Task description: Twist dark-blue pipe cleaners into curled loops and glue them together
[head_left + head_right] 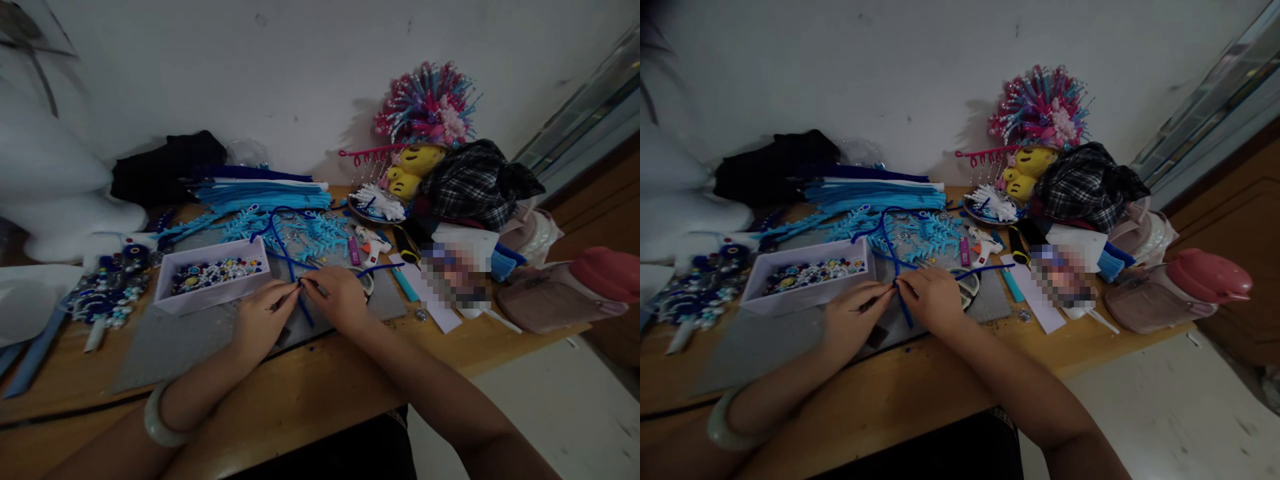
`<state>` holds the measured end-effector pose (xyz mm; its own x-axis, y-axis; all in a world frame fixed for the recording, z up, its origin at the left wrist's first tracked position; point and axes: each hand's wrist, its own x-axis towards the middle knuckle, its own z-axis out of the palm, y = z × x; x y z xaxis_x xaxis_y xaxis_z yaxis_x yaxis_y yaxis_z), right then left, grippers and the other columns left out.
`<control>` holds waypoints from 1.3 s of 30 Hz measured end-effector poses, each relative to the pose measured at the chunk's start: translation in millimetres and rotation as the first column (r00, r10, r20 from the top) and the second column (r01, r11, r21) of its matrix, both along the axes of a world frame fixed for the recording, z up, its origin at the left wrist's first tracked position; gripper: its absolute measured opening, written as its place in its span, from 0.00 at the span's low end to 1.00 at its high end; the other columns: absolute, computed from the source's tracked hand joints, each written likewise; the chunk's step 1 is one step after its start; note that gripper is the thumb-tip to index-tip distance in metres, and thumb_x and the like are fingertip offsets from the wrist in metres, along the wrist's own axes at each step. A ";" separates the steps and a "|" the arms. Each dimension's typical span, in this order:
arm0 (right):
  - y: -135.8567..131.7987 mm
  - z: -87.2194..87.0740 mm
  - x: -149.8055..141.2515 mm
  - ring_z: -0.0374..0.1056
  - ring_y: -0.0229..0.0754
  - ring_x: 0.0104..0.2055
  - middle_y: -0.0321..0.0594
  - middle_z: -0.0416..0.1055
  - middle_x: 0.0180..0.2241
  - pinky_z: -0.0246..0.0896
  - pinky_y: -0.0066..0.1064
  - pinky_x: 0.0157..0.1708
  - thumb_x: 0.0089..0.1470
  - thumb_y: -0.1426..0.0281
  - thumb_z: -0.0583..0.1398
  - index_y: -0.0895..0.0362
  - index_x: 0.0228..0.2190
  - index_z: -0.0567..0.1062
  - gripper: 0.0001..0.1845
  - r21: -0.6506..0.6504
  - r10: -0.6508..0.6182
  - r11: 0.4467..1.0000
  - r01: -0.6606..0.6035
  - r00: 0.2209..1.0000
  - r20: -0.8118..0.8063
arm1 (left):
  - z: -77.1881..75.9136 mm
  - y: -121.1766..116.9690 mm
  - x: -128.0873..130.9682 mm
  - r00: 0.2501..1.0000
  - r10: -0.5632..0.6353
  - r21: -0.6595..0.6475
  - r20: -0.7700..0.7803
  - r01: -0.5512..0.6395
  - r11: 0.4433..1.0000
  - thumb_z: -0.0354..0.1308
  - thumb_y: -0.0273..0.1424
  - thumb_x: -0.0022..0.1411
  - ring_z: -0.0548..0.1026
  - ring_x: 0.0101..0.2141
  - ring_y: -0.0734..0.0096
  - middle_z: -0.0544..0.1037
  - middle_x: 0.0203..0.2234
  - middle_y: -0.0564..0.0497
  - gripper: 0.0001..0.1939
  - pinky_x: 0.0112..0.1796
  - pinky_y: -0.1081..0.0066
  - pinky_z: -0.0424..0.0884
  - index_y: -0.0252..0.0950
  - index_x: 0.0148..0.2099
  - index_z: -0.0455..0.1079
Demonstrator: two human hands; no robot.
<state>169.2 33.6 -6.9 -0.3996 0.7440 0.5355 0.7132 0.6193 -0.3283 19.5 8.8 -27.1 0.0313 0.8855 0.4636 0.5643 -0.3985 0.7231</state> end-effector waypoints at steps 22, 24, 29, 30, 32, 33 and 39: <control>-1.4 2.2 2.3 0.67 0.38 0.37 0.42 0.73 0.34 0.61 0.30 0.38 0.56 0.70 0.50 0.58 0.39 0.72 0.13 -0.055 0.214 0.974 -0.220 0.971 -0.106 | 23.6 14.5 -13.9 0.745 -0.073 -0.365 0.663 0.407 0.838 0.55 0.33 0.52 0.62 0.18 0.80 0.67 0.17 0.57 0.07 0.19 0.79 0.58 0.36 0.25 0.65; -2.3 3.9 2.1 0.67 0.38 0.37 0.42 0.73 0.35 0.61 0.30 0.38 0.56 0.70 0.50 0.58 0.38 0.72 0.13 -0.088 0.212 0.971 -0.222 0.970 -0.117 | 24.4 12.6 -13.3 0.615 -0.073 -0.311 0.785 0.493 0.813 0.56 0.33 0.52 0.65 0.21 0.80 0.71 0.25 0.55 0.07 0.20 0.79 0.60 0.35 0.26 0.65; -5.1 6.9 1.0 0.67 0.36 0.31 0.40 0.73 0.29 0.60 0.27 0.32 0.56 0.69 0.49 0.59 0.34 0.73 0.13 -0.151 0.199 0.964 -0.218 0.971 -0.132 | 20.4 10.1 -11.5 0.411 -0.123 -0.210 0.904 0.675 0.708 0.54 0.34 0.55 0.69 0.22 0.78 0.74 0.33 0.53 0.06 0.21 0.77 0.63 0.37 0.33 0.66; -5.4 7.4 0.8 0.67 0.36 0.31 0.40 0.73 0.29 0.60 0.26 0.31 0.56 0.69 0.49 0.59 0.34 0.73 0.13 -0.157 0.194 0.964 -0.216 0.971 -0.141 | 19.6 10.3 -11.4 0.390 -0.120 -0.198 0.913 0.680 0.706 0.54 0.34 0.55 0.69 0.22 0.78 0.74 0.31 0.53 0.06 0.21 0.77 0.64 0.37 0.34 0.66; -5.6 8.2 0.6 0.67 0.36 0.31 0.40 0.73 0.29 0.60 0.26 0.32 0.56 0.69 0.50 0.59 0.34 0.73 0.13 -0.160 0.189 0.963 -0.215 0.968 -0.164 | 18.9 11.2 -11.1 0.350 -0.106 -0.170 0.931 0.670 0.722 0.56 0.33 0.55 0.69 0.22 0.78 0.74 0.29 0.54 0.06 0.23 0.77 0.64 0.37 0.34 0.65; -5.7 8.5 0.5 0.67 0.36 0.32 0.40 0.73 0.29 0.60 0.26 0.32 0.56 0.69 0.50 0.59 0.34 0.73 0.12 -0.159 0.183 0.964 -0.211 0.968 -0.174 | 19.1 11.7 -11.1 0.335 -0.099 -0.159 0.937 0.662 0.732 0.56 0.33 0.54 0.69 0.22 0.78 0.74 0.28 0.55 0.06 0.23 0.77 0.65 0.37 0.33 0.64; -6.2 8.4 0.2 0.67 0.35 0.31 0.39 0.73 0.29 0.60 0.26 0.31 0.55 0.69 0.51 0.59 0.34 0.73 0.12 -0.148 0.139 0.973 -0.177 0.961 -0.238 | 21.2 12.1 -10.6 0.309 -0.086 -0.141 0.947 0.644 0.752 0.59 0.29 0.50 0.70 0.23 0.77 0.76 0.34 0.53 0.07 0.27 0.75 0.66 0.38 0.31 0.63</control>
